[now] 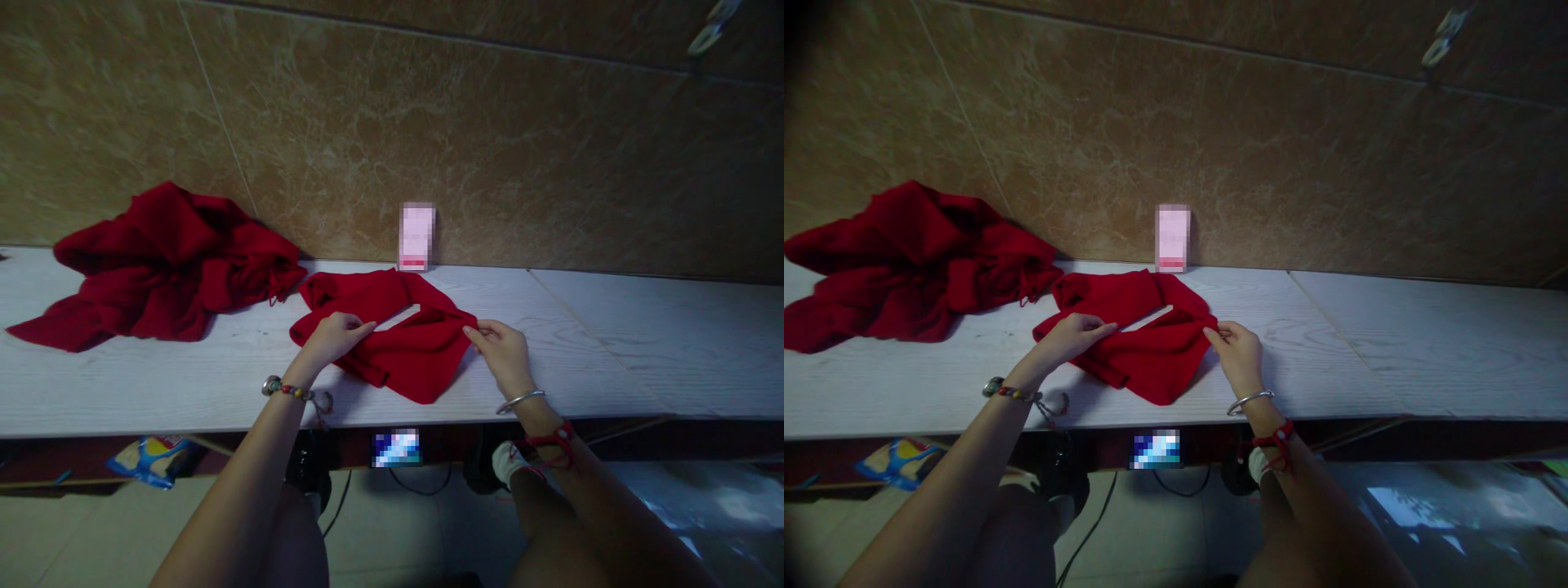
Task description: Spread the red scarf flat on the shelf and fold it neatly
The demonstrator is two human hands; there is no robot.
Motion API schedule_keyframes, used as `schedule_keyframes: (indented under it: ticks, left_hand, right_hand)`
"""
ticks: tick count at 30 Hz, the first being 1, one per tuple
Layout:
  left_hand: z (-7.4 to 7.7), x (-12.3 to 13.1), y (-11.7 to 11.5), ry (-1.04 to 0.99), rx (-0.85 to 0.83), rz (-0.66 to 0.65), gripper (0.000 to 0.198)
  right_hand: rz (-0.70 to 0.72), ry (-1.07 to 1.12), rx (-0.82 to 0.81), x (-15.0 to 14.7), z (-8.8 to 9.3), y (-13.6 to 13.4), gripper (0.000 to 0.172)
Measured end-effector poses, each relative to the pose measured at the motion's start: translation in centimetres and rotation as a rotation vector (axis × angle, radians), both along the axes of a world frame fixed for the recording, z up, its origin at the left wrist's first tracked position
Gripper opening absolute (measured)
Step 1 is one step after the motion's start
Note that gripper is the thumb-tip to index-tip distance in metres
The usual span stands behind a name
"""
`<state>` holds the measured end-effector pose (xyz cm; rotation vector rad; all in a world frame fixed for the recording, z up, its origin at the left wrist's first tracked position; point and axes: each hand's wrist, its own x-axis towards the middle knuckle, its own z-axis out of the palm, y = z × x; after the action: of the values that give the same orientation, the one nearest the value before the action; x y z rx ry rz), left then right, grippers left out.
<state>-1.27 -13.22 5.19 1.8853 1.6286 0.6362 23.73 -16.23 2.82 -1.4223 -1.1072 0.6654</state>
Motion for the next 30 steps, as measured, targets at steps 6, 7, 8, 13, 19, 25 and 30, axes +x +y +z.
schedule_keyframes:
  ticks: [6, 7, 8, 13, 19, 25, 30]
  left_hand:
    - [0.3, 0.4, -0.6, 0.051, -0.115, -0.051, 0.047]
    - [0.3, 0.5, -0.6, 0.053, -0.129, -0.051, 0.049]
    - [0.3, 0.6, -0.7, 0.057, -0.139, -0.048, 0.05]
    - [0.0, 0.7, -0.7, 0.044, -0.148, -0.067, 0.037]
    - [-0.5, 0.6, -0.1, -0.13, -0.047, -0.02, 0.019]
    - [-0.6, 0.4, 0.7, -0.39, 0.21, 0.271, 0.022]
    - [0.1, 0.7, 0.5, -0.509, 0.393, 0.341, 0.019]
  right_hand:
    - [-0.005, 0.098, 0.063, -0.3, 0.5, -0.5, 0.039]
    - [0.003, 0.099, 0.065, -0.4, 0.5, -0.5, 0.039]
    - [0.012, 0.095, 0.068, -0.4, 0.4, -0.5, 0.038]
    - [0.088, -0.009, 0.042, -0.7, 0.2, -0.3, 0.035]
    - [0.088, -0.06, 0.024, -0.9, 0.6, -0.4, 0.034]
    - [0.008, -0.055, 0.092, 0.0, 1.3, -0.5, 0.031]
    - [-0.023, 0.011, 0.125, -0.1, 1.7, -0.4, 0.03]
